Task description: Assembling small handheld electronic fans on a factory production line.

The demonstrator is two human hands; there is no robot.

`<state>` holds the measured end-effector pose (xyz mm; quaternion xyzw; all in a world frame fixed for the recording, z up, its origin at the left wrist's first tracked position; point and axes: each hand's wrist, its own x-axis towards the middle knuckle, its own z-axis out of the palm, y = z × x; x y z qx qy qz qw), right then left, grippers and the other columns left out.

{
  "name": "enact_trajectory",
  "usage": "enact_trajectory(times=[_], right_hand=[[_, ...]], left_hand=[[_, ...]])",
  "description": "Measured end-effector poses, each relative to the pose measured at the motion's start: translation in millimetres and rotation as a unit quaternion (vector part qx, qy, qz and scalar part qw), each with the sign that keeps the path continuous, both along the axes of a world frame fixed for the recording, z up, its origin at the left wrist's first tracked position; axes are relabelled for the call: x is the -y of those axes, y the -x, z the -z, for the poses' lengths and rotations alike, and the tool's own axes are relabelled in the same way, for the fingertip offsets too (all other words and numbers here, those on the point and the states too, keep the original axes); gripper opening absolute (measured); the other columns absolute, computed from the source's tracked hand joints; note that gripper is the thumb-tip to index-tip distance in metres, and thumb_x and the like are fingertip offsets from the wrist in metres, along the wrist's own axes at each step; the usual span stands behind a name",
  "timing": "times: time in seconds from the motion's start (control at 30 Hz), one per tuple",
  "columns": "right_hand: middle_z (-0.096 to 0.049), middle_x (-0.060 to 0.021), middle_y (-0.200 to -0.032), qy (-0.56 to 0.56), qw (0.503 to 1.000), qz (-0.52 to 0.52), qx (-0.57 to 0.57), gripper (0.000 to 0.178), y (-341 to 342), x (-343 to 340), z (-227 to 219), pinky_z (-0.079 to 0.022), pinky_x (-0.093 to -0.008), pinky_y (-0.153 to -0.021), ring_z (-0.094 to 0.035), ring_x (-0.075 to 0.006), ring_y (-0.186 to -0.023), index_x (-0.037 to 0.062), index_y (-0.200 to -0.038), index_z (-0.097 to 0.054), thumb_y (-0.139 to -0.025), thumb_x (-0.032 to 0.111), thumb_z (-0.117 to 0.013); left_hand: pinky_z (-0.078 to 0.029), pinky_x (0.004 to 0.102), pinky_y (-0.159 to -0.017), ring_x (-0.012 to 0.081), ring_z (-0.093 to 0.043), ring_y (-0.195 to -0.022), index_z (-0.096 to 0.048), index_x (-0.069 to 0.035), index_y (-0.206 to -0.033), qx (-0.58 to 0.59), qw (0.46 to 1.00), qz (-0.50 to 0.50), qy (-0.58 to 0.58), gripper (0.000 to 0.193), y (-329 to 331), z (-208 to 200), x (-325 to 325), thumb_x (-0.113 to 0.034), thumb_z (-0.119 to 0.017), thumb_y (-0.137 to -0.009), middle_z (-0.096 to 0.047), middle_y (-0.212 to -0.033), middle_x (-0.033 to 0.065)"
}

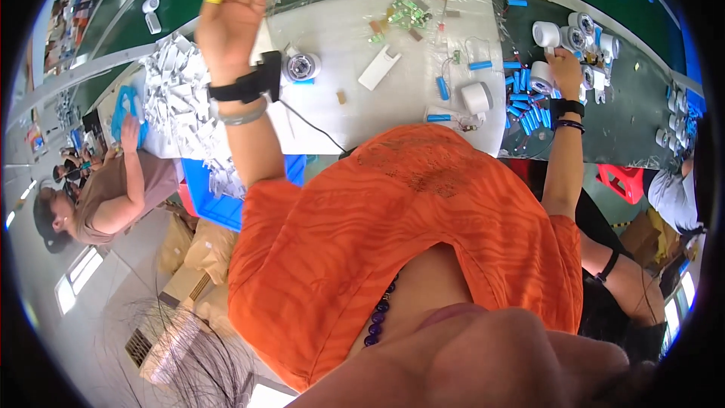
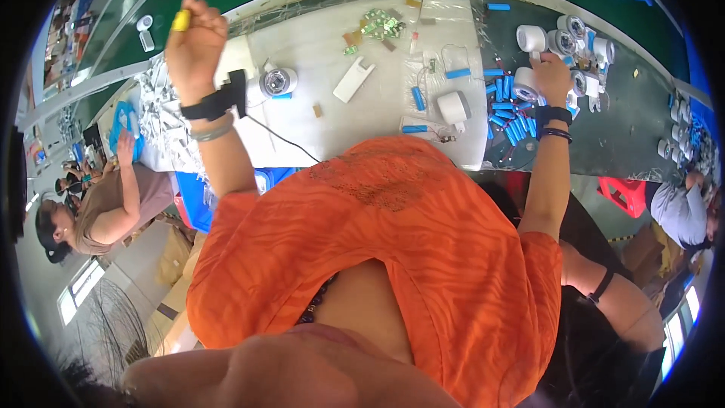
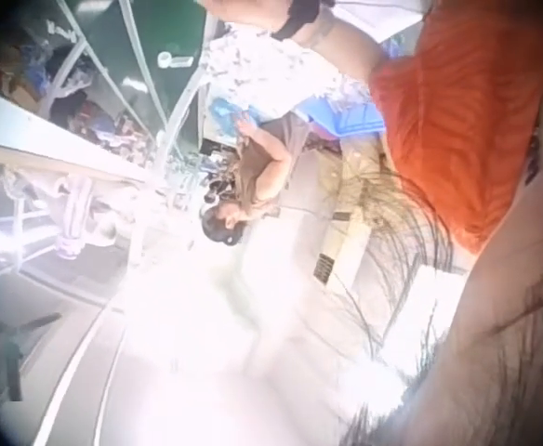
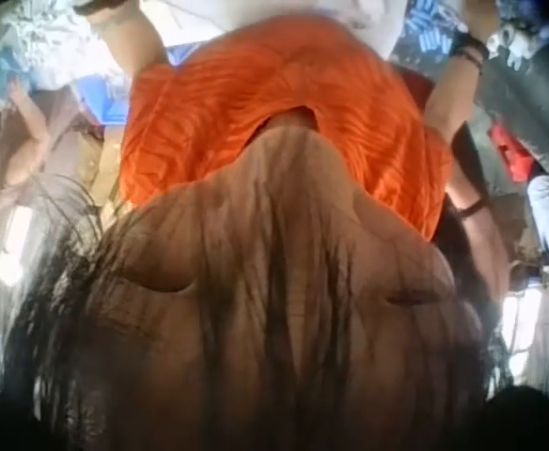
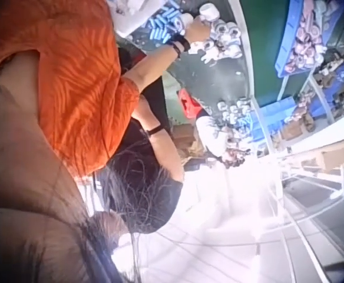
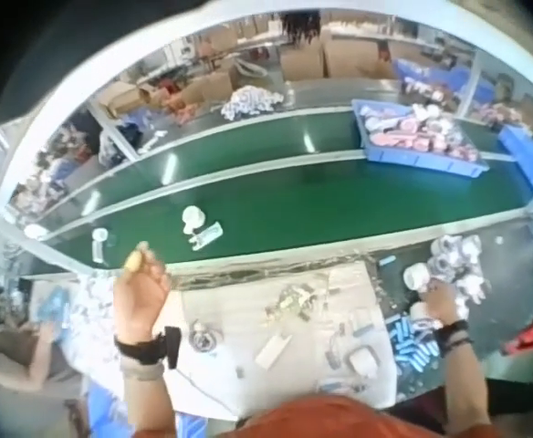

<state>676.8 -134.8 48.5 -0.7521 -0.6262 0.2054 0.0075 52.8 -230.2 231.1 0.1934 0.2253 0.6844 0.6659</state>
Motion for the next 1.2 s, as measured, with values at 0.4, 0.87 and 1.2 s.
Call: enact_trajectory(times=[0.4, 0.87, 1.2], right_hand=[[-0.066, -0.0068, -0.091, -0.034, 0.759, 0.013, -0.65, 0.025, 53, 59, -138, -0.054, -0.0317, -0.076, -0.066, -0.0188, -0.082, 0.0033, -0.113, -0.059, -0.089, 0.011, -0.062], [-0.062, -0.0072, -0.104, -0.132, 0.749, -0.077, -0.645, 0.038, 165, 151, -169, -0.047, -0.0279, -0.09, -0.06, -0.0186, -0.101, 0.0047, -0.126, -0.056, -0.088, 0.007, -0.062], [-0.063, -0.0085, -0.096, -0.268, 0.846, -0.264, -0.376, 0.017, 167, 167, -157, -0.046, -0.0311, -0.078, -0.061, -0.0218, -0.09, 0.0067, -0.102, -0.064, -0.09, 0.018, -0.063]], left_hand=[[-0.048, 0.0297, -0.087, 0.016, -0.058, -0.103, -0.056, -0.001, -0.124, -0.57, 0.79, 0.218, -0.06, 0.036, -134, -121, 26, -0.007, -0.046, -0.09, -0.063, -0.112, 0.0095], [-0.05, 0.0275, -0.072, 0.0135, -0.061, -0.082, -0.042, 0.004, -0.131, -0.436, 0.854, 0.281, -0.034, 0.048, -261, 29, 52, -0.013, -0.058, -0.089, -0.062, -0.099, 0.0102], [-0.028, 0.0191, -0.048, 0.0026, -0.039, -0.06, -0.043, -0.008, -0.134, -0.428, 0.834, 0.348, 0.028, 0.043, -232, -21, 55, -0.022, -0.048, -0.094, -0.046, -0.075, -0.0032]])
